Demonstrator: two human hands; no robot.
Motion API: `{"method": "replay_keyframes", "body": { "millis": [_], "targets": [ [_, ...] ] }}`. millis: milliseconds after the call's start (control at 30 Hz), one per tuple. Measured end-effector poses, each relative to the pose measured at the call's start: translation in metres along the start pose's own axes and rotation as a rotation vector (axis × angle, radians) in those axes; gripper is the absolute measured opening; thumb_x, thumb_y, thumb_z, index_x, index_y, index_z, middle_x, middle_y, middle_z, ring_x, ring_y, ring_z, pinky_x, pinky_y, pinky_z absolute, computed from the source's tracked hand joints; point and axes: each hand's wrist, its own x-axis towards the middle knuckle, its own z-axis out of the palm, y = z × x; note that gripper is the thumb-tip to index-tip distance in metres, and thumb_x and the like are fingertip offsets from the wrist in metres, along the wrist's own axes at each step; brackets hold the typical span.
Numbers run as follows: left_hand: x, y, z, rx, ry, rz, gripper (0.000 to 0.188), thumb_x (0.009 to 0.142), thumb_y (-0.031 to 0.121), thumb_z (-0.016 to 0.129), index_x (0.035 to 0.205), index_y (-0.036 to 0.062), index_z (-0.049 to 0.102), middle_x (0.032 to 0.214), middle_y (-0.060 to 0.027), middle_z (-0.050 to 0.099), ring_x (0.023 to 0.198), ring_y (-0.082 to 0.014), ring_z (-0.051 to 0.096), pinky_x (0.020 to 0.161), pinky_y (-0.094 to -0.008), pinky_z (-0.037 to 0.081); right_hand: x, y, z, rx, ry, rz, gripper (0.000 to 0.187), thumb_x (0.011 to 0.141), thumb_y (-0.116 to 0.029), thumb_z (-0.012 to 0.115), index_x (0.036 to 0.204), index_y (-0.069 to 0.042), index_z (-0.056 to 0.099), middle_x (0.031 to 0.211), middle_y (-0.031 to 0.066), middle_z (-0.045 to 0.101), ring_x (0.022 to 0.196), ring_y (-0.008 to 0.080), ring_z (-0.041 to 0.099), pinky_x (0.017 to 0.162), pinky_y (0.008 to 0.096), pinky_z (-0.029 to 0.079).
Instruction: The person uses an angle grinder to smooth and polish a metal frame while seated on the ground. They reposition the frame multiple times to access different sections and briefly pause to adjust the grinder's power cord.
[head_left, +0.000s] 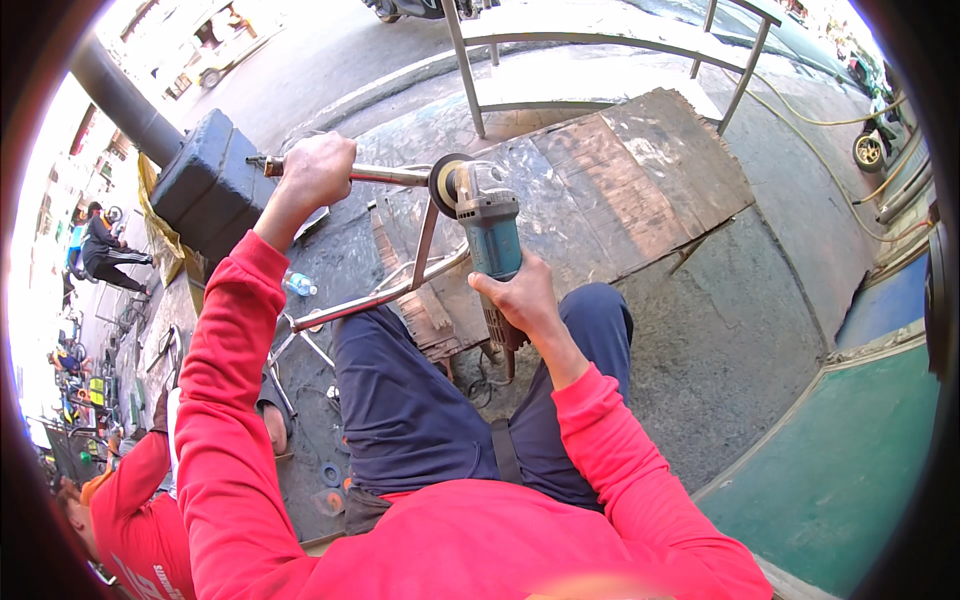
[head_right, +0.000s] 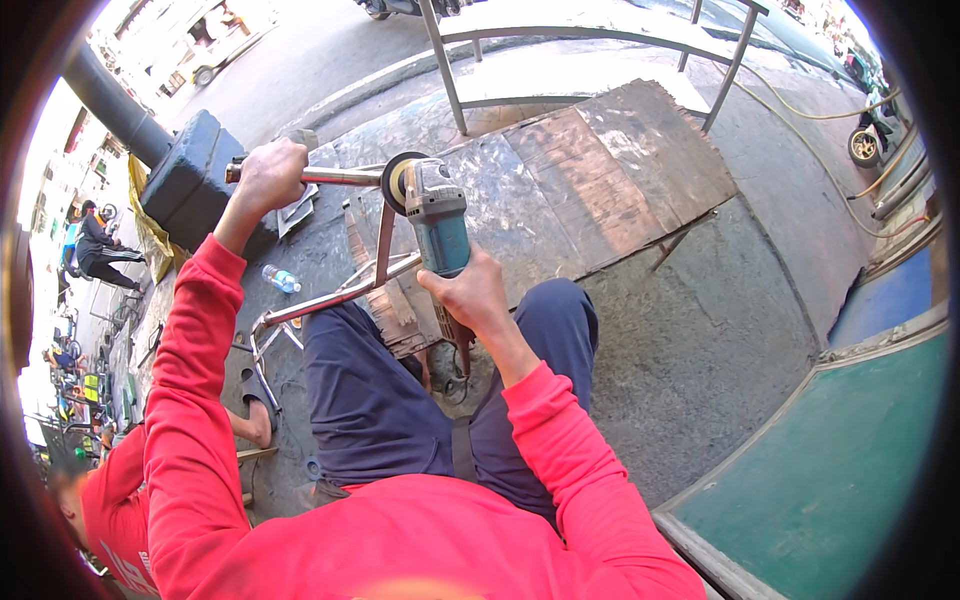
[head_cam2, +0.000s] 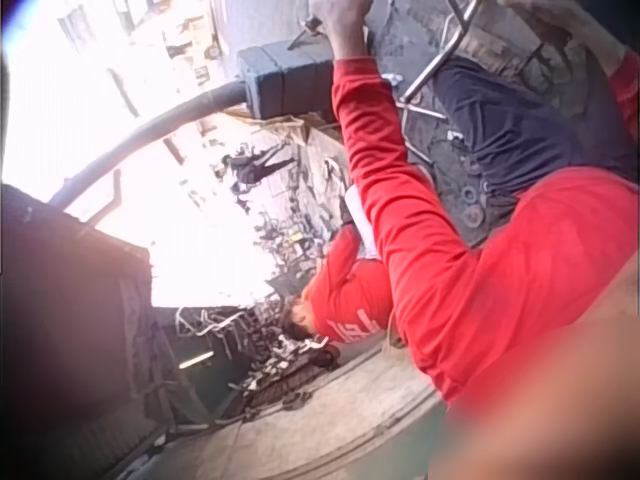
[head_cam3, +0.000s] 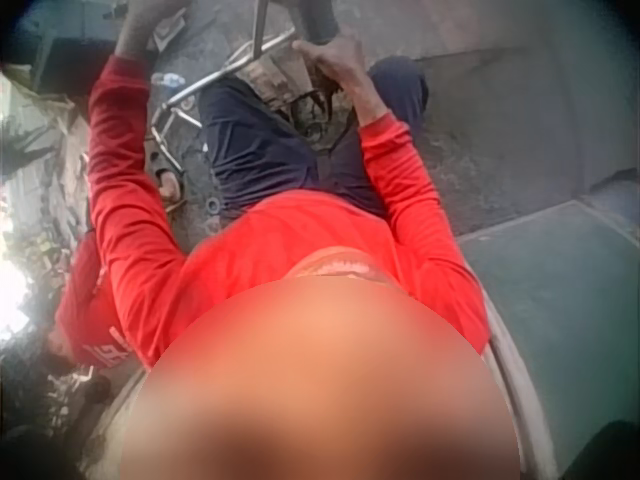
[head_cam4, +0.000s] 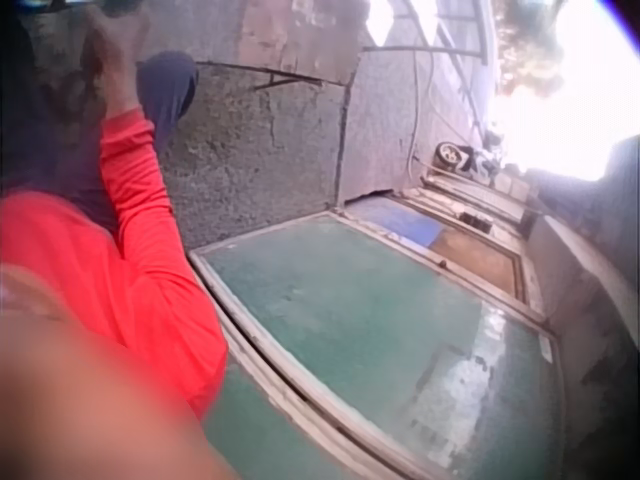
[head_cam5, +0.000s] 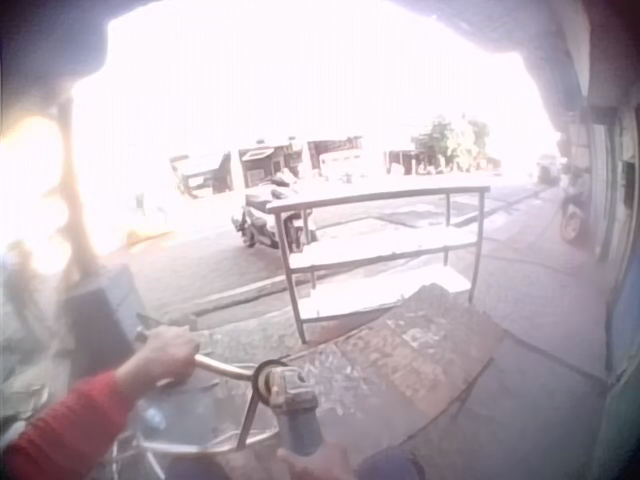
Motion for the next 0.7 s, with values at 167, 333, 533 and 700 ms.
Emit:
{"method": "replay_keyframes", "body": {
  "millis": [167, 333, 533, 700],
  "targets": [
    [0.0002, -0.0031, 0.0033, -0.003, 0.006, -0.001, 0.010, 0.069, 0.007, 0.066, 0.074, 0.0010, 0.072, 0.076, -0.0215, 0.069, 0.076, -0.0368, 0.070, 0.070, -0.0441, 0.057, 0.0017, 0.0014, 0.0000, -0.004, 0.008, 0.036, 0.042, 0.069, -0.027, 0.081, 0.095, 0.002, 0.067, 0.083, 0.0140, 0.072, 0.075, 0.0222, 0.070, 0.071, 0.0348, 0.055],
    [0.0014, -0.0008, 0.0018, -0.005, -0.015, -0.011, 0.010, 0.069, 0.007, 0.066, 0.074, 0.0013, 0.072, 0.076, -0.0213, 0.069, 0.076, -0.0369, 0.070, 0.071, -0.0443, 0.057, 0.0012, 0.0014, -0.0031, -0.008, 0.022, 0.020, 0.042, 0.069, -0.028, 0.081, 0.096, 0.002, 0.067, 0.083, 0.0145, 0.072, 0.075, 0.0226, 0.071, 0.071, 0.0349, 0.055],
    [0.0006, -0.0009, 0.0006, -0.003, -0.014, -0.014, 0.011, 0.068, 0.006, 0.065, 0.074, 0.0011, 0.072, 0.077, -0.0215, 0.069, 0.077, -0.0372, 0.070, 0.071, -0.0448, 0.057, -0.0012, -0.0042, -0.0017, -0.034, 0.002, 0.003, 0.041, 0.071, -0.027, 0.081, 0.097, 0.001, 0.068, 0.082, 0.0108, 0.071, 0.074, 0.0176, 0.068, 0.070, 0.0330, 0.054],
    [0.0016, 0.0010, -0.0055, 0.014, -0.097, -0.033, 0.015, 0.072, 0.006, 0.066, 0.084, 0.0006, 0.074, 0.085, -0.0210, 0.071, 0.081, -0.0350, 0.072, 0.073, -0.0427, 0.058, -0.0014, -0.0077, -0.0032, -0.043, 0.016, 0.052, 0.044, 0.069, -0.028, 0.080, 0.096, 0.004, 0.066, 0.082, 0.0161, 0.072, 0.076, 0.0237, 0.071, 0.071, 0.0352, 0.056]
  ]
}}
